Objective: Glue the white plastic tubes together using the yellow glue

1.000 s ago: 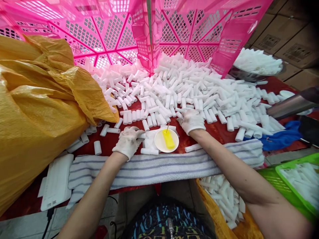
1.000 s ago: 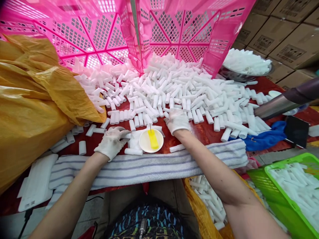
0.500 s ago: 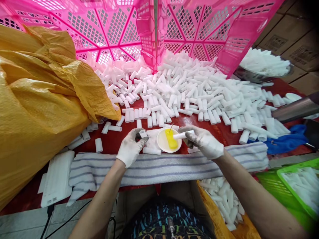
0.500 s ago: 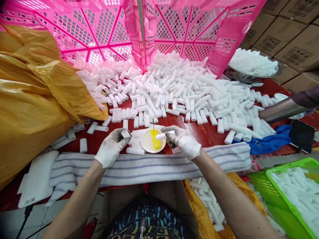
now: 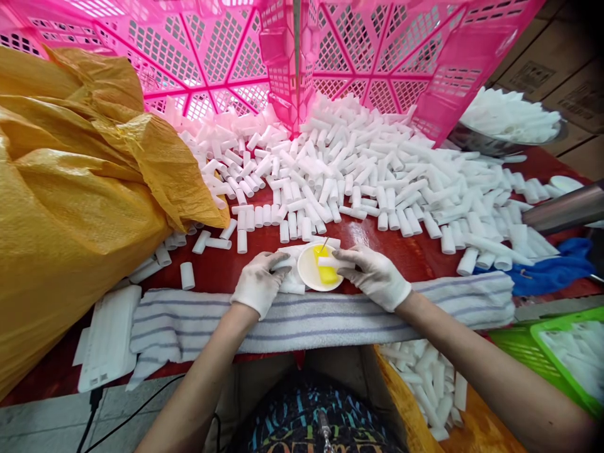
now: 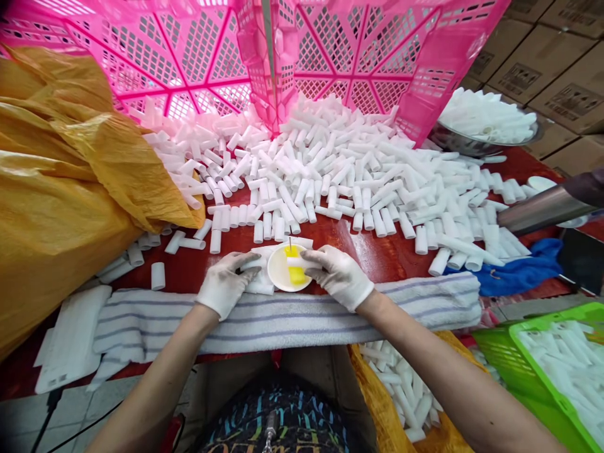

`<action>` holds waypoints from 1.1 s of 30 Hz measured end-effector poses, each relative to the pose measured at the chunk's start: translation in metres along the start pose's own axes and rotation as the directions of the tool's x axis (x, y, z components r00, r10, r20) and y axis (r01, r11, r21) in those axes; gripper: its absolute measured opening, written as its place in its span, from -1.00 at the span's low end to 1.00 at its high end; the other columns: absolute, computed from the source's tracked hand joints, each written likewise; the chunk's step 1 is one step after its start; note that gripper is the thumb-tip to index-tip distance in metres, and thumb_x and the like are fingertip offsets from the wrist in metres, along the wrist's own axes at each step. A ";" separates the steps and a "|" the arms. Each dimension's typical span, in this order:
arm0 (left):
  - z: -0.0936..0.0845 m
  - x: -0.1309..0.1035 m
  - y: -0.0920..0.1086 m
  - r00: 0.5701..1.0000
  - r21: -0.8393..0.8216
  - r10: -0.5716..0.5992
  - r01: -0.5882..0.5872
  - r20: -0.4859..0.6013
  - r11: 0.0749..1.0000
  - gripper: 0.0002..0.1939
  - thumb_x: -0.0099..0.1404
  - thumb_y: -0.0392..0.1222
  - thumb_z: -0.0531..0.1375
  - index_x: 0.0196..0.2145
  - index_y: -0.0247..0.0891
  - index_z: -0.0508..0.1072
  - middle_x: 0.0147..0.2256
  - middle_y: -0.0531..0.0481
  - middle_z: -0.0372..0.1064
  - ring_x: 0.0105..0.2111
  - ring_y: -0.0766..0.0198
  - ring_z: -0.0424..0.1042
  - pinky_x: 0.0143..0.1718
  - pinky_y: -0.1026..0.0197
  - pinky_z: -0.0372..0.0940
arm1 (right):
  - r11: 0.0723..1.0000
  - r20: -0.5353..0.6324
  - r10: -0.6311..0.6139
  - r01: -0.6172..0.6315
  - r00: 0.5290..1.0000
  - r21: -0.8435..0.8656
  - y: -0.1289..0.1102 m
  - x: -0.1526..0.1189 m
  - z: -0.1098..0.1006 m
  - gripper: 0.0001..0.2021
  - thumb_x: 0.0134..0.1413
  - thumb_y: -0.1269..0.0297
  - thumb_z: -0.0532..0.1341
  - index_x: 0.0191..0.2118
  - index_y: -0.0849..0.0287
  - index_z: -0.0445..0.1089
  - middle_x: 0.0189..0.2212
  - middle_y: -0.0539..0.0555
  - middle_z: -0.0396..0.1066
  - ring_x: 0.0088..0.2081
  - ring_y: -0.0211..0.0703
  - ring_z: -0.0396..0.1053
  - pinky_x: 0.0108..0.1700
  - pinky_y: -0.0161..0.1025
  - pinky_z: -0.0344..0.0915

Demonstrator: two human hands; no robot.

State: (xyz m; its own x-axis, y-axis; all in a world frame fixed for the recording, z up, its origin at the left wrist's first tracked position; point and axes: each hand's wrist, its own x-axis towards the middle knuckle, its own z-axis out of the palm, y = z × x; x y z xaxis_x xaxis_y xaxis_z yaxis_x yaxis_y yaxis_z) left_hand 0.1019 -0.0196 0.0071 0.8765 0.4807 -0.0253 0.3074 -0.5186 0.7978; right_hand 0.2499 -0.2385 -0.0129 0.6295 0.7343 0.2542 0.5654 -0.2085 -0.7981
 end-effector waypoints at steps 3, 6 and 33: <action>-0.001 0.001 0.005 0.998 0.199 -0.007 -0.007 0.068 0.980 -0.67 0.21 -0.24 0.18 -0.05 -0.13 0.50 -0.06 -0.06 0.37 -0.09 0.15 0.40 0.04 0.14 0.28 | 0.980 0.022 0.195 -0.195 0.981 0.026 -0.006 -0.005 0.000 -0.71 0.18 0.11 0.17 -0.05 0.11 0.43 -0.19 0.08 0.50 -0.18 -0.09 0.48 -0.10 -0.16 0.43; -0.002 0.002 0.008 0.997 0.265 -0.033 0.014 0.067 0.964 -0.67 0.21 -0.25 0.19 -0.04 -0.18 0.49 -0.07 -0.09 0.38 -0.08 0.11 0.40 0.05 0.10 0.27 | 0.992 -0.036 0.124 -0.123 0.992 0.023 -0.008 -0.010 0.004 -0.74 0.17 0.10 0.17 -0.15 0.13 0.46 -0.25 0.08 0.50 -0.22 -0.10 0.48 -0.12 -0.18 0.44; 0.016 -0.040 0.043 0.977 -0.513 -0.137 0.204 0.166 0.834 -0.67 -0.01 -0.13 0.36 -0.28 -0.28 0.44 -0.28 0.00 0.47 -0.25 0.25 0.45 -0.15 0.18 0.36 | 0.846 -0.138 0.392 -0.298 0.910 0.442 -0.061 -0.039 -0.003 -0.67 0.00 0.01 0.28 -0.20 0.14 0.38 -0.39 0.07 0.41 -0.45 -0.22 0.35 -0.48 -0.31 0.31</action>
State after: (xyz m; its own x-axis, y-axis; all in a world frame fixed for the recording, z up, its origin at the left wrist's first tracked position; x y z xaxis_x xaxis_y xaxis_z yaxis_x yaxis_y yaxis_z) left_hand 0.0864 -0.0723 0.0330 0.8752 0.4235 -0.2337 0.2450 0.0284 0.9691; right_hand 0.1925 -0.2563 0.0271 0.8678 0.4969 -0.0062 0.0553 -0.1091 -0.9925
